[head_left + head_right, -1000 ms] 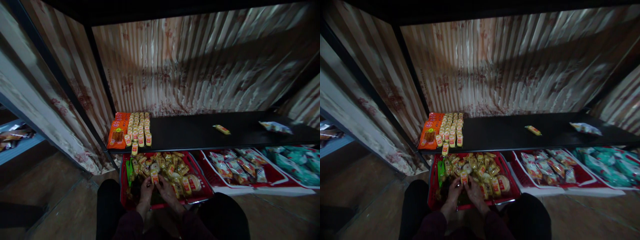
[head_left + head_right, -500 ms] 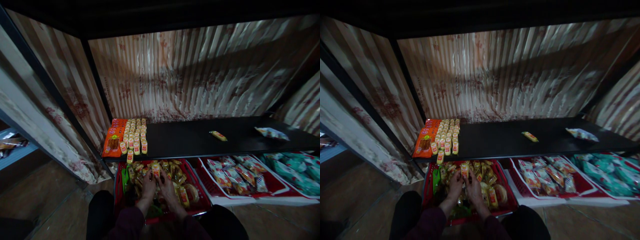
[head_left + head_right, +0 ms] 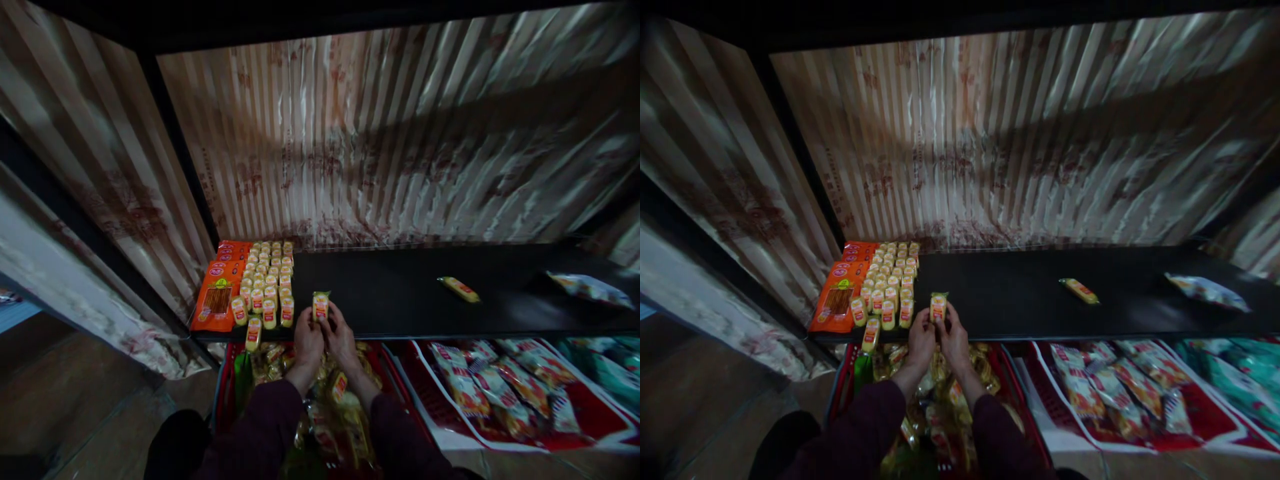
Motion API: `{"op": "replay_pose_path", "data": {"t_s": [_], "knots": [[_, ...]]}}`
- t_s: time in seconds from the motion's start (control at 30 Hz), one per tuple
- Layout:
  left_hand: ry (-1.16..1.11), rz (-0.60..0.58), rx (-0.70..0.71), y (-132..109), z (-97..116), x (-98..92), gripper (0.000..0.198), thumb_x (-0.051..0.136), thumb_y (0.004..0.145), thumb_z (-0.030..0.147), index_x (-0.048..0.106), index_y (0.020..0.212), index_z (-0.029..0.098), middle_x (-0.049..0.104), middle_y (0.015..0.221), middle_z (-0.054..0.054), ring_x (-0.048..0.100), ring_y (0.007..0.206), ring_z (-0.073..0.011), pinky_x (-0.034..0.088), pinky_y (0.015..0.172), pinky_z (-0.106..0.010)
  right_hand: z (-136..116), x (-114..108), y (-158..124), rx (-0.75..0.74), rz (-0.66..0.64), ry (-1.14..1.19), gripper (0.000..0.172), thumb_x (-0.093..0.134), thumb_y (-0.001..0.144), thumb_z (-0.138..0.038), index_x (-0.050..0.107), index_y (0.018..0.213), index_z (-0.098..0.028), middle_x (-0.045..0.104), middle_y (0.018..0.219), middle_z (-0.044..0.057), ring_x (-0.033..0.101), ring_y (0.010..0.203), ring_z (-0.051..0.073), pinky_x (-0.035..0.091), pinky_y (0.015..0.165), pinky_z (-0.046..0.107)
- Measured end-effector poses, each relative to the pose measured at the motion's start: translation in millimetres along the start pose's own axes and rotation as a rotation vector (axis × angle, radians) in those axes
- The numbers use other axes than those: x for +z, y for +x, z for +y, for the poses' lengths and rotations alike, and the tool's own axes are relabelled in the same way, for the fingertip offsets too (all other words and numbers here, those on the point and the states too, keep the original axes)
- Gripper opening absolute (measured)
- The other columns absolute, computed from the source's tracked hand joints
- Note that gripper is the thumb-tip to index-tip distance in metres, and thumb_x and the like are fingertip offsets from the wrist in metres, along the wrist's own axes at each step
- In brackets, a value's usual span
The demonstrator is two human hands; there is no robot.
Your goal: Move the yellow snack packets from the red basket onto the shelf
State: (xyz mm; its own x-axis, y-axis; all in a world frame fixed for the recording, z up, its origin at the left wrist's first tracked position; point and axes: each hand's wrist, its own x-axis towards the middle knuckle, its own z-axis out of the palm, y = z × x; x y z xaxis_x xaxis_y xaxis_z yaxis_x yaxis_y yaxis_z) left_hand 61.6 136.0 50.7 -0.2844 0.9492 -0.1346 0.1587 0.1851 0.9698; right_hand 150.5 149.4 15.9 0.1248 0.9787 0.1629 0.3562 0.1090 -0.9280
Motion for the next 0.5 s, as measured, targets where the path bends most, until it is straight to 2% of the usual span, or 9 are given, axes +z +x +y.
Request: {"op": "replay_pose_path", "data": {"t_s": [0.13,0.27,0.5], "knots": [[0.079,0.034,-0.013,28.9,13.3,9.6,0.030,0.044,0.085,0.015,0.059,0.110,0.018,0.065,0.115,-0.008,0.060,0.105,-0.0155,0.043,0.094,-0.026,4.5,8.3,39.8,-0.045,0.019,-0.032,0.054,0.048,0.081,-0.048,0.054,0.125,-0.016,0.069,0.108,0.012,0.066,0.095,0.025,0.051,0.087,0.038],[0.094,0.058,-0.032,58.4,16.5,20.5,0.032,0.043,0.086,0.015,0.057,0.115,0.017,0.064,0.118,-0.009,0.059,0.108,-0.0163,0.042,0.096,-0.028,13.5,20.6,75.1,-0.067,0.056,-0.046,0.050,0.049,0.079,-0.044,0.059,0.118,-0.014,0.067,0.111,0.015,0.064,0.096,0.025,0.049,0.090,0.041],[0.122,0.123,-0.087,98.1,25.9,35.5,0.032,0.045,0.088,0.023,0.054,0.117,0.016,0.065,0.115,-0.011,0.061,0.106,-0.0176,0.045,0.090,-0.027,27.3,39.6,117.4,-0.047,0.080,0.097,0.048,0.054,0.075,-0.041,0.059,0.117,-0.020,0.069,0.107,0.009,0.065,0.090,0.022,0.051,0.085,0.038]]}}
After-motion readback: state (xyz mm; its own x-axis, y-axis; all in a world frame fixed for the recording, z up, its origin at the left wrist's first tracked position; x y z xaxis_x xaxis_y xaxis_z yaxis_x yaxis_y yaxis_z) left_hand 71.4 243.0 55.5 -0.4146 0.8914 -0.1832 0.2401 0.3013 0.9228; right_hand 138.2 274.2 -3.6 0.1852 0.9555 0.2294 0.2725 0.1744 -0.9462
